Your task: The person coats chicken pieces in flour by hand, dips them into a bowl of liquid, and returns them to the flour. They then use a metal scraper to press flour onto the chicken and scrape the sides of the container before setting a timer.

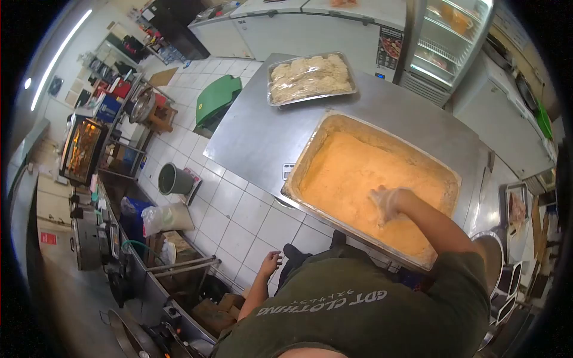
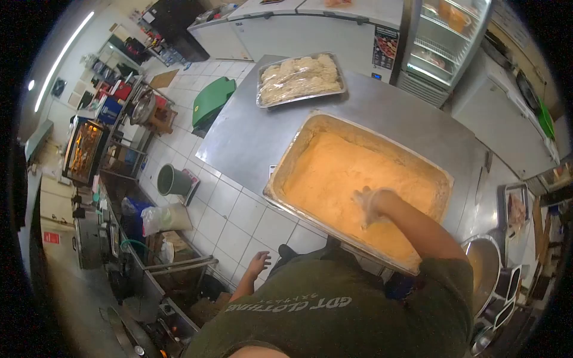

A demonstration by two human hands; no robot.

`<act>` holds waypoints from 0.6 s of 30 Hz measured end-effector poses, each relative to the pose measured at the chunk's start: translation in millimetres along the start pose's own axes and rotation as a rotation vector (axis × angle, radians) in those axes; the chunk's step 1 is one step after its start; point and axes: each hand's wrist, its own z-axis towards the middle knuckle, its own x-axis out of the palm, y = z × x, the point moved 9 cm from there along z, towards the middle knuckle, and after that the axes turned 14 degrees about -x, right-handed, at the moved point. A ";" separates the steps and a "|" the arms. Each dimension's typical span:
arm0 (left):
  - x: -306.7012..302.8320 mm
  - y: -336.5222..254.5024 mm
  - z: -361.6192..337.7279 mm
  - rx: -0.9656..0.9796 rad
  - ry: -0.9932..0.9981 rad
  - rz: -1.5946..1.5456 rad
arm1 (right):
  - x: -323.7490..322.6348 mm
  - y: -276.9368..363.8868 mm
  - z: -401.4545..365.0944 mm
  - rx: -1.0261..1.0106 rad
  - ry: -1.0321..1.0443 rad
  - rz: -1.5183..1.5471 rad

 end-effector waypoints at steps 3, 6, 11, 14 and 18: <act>-11.9 75.8 19.1 -0.102 -0.054 -0.083 | -23.5 -33.1 16.3 -0.011 -0.041 0.055; -8.2 112.4 -5.3 -0.222 -0.055 0.209 | -62.3 -103.3 80.0 0.235 -0.663 0.134; 2.5 122.0 -26.2 -0.184 -0.063 0.081 | -99.0 -86.1 176.4 0.384 -1.083 -0.085; 4.1 106.8 -31.9 -0.114 -0.122 -0.035 | -81.4 -45.2 216.8 0.044 -0.785 -0.106; 2.2 110.5 27.0 0.105 -0.180 0.202 | -47.6 8.4 216.2 -0.356 -0.379 -0.179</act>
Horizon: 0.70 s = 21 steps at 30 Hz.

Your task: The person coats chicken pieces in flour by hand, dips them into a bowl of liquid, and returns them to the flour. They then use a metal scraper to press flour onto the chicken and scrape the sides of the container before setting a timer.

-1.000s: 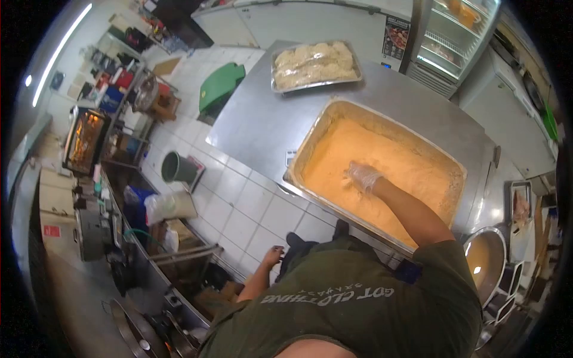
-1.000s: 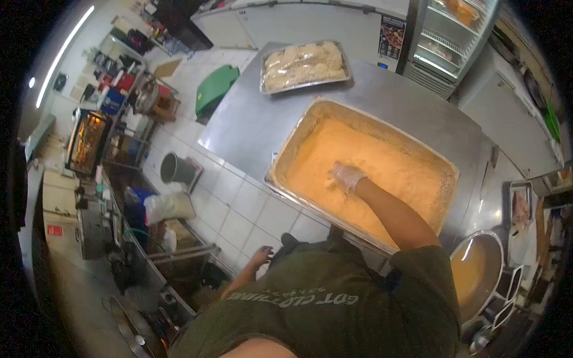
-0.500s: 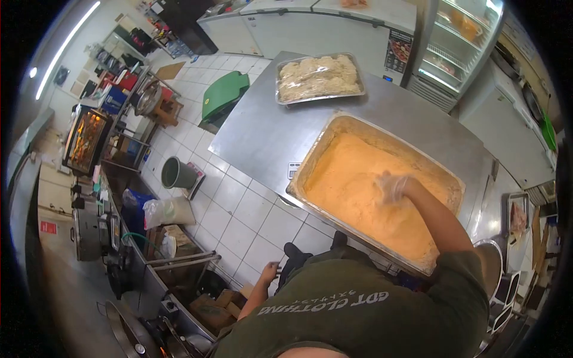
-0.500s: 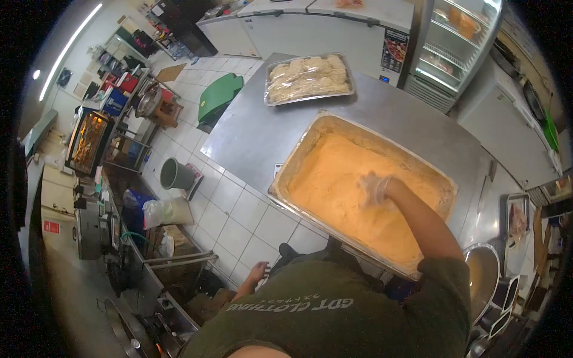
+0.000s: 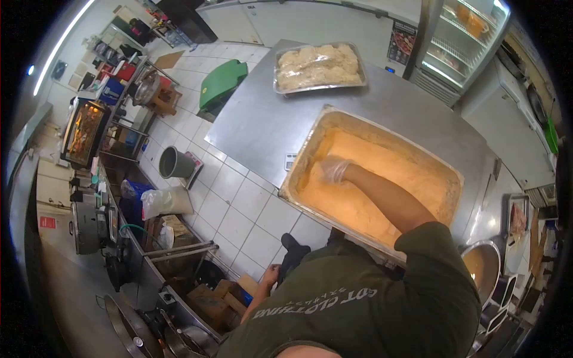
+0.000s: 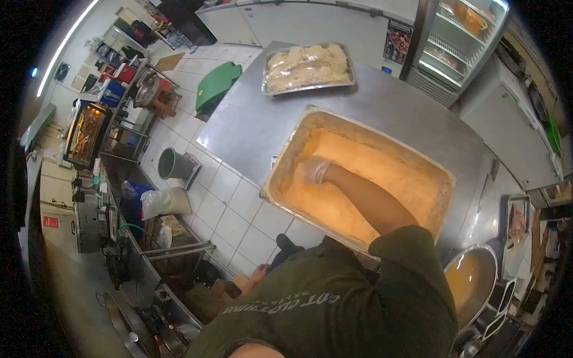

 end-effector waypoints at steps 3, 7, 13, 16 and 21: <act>-10.8 -16.7 -20.5 -0.129 0.002 0.074 | 6.6 84.3 -15.7 -0.276 0.172 -0.020; -29.5 -79.7 -4.4 0.077 -0.057 -0.111 | 23.6 63.8 -69.6 -0.147 0.518 0.075; -30.0 -173.3 -35.4 0.104 0.071 -0.209 | 24.4 52.5 -237.1 0.093 0.776 0.166; -15.3 -139.7 -27.8 0.013 0.140 -0.192 | 7.8 58.9 -296.6 0.105 0.147 0.181; -2.4 -12.3 11.7 0.055 0.111 0.183 | 6.4 69.4 -297.0 0.311 0.172 0.236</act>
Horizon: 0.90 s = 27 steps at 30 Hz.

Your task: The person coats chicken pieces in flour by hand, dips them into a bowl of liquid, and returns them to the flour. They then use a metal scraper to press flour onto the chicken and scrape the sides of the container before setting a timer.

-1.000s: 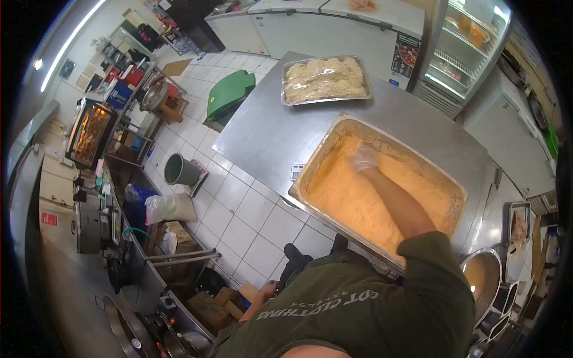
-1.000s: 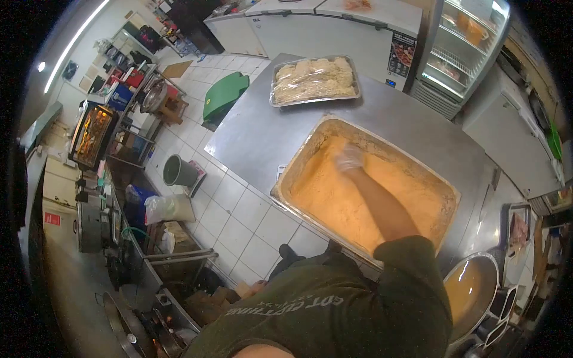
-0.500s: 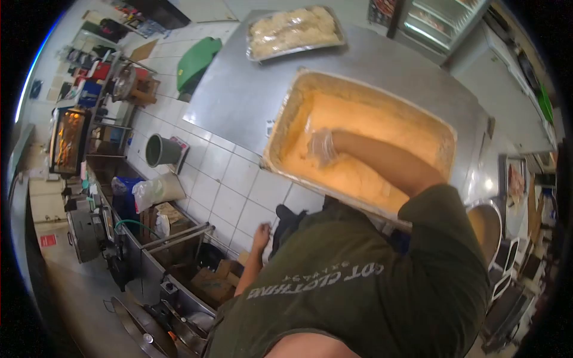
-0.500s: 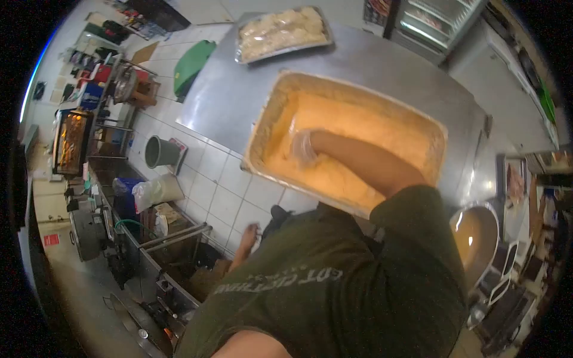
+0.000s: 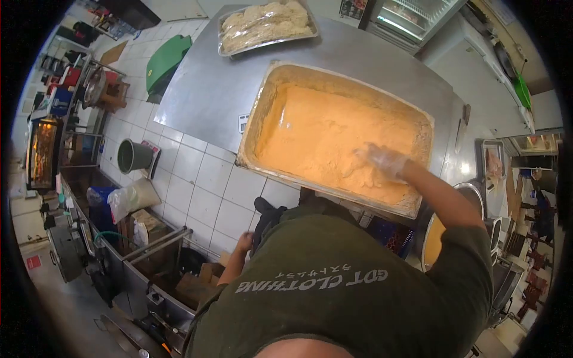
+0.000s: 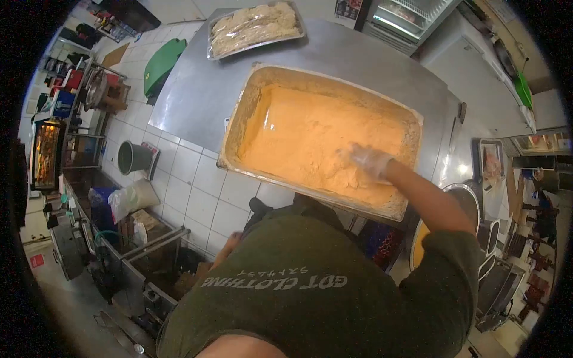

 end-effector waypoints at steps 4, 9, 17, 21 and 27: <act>-5.8 10.6 -24.0 -0.175 0.118 0.031 | 29.1 -18.4 46.3 0.020 0.054 0.027; -20.9 -16.7 -24.4 -0.352 0.057 -0.363 | -24.9 3.6 81.6 0.249 -0.019 0.207; -35.8 -73.7 -3.7 -0.108 0.061 -0.361 | -82.0 -68.6 62.7 0.664 -0.508 -0.027; -28.2 -53.3 -19.0 -0.191 0.015 -0.469 | -14.3 -97.9 108.3 0.312 -0.350 -0.020; 13.8 31.1 -11.3 -0.417 0.149 -0.396 | -45.8 5.6 107.9 0.391 -0.201 0.438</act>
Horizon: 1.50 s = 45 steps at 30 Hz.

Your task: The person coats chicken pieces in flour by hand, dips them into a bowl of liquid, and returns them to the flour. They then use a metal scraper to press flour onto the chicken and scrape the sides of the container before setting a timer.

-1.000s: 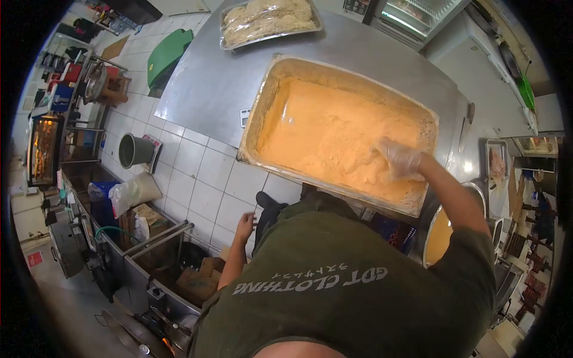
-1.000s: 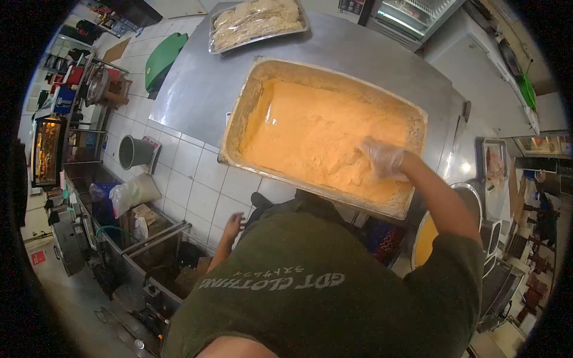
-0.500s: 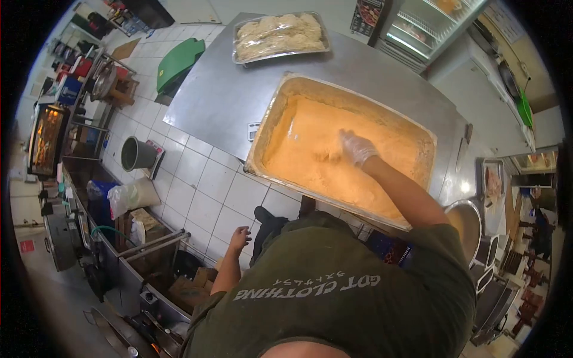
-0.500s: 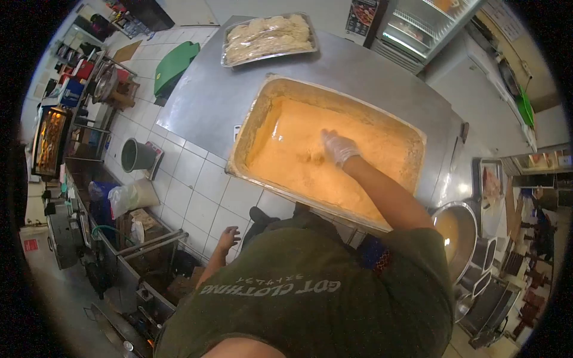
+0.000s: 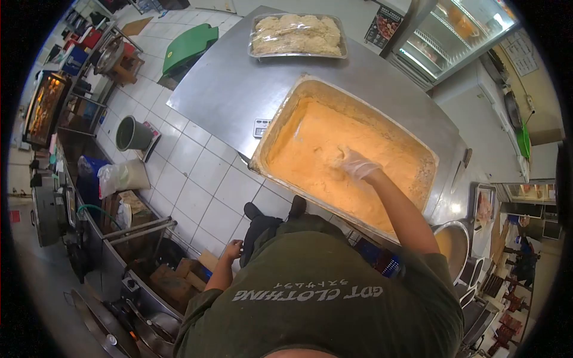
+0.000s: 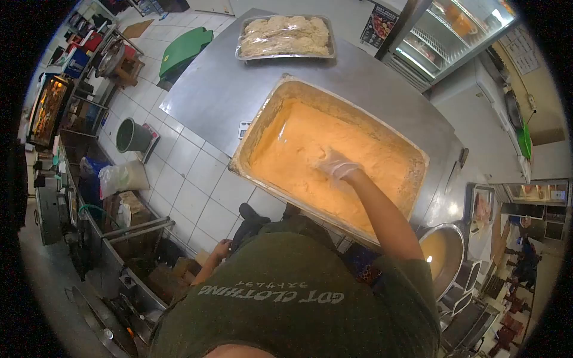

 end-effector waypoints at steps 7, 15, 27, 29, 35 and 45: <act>-7.1 6.2 -12.5 0.039 -0.015 -0.174 | 39.5 -151.2 -61.8 -0.097 0.080 -0.671; -0.2 -34.6 -20.4 0.146 -0.051 -0.134 | 105.6 -13.1 -33.2 -0.101 1.019 -0.982; -1.0 -12.8 3.3 0.123 -0.017 -0.155 | -29.6 9.6 35.1 0.007 -0.055 -0.326; -2.8 -12.8 2.8 0.138 -0.010 -0.161 | 3.1 45.4 52.4 -0.112 -0.004 -0.508; -29.3 -18.6 2.2 0.193 -0.099 -0.136 | 23.6 80.4 128.2 -0.414 -0.249 -0.514; -89.1 -72.6 26.7 0.251 -0.050 -0.060 | 27.4 51.7 77.3 -0.140 -0.287 -0.392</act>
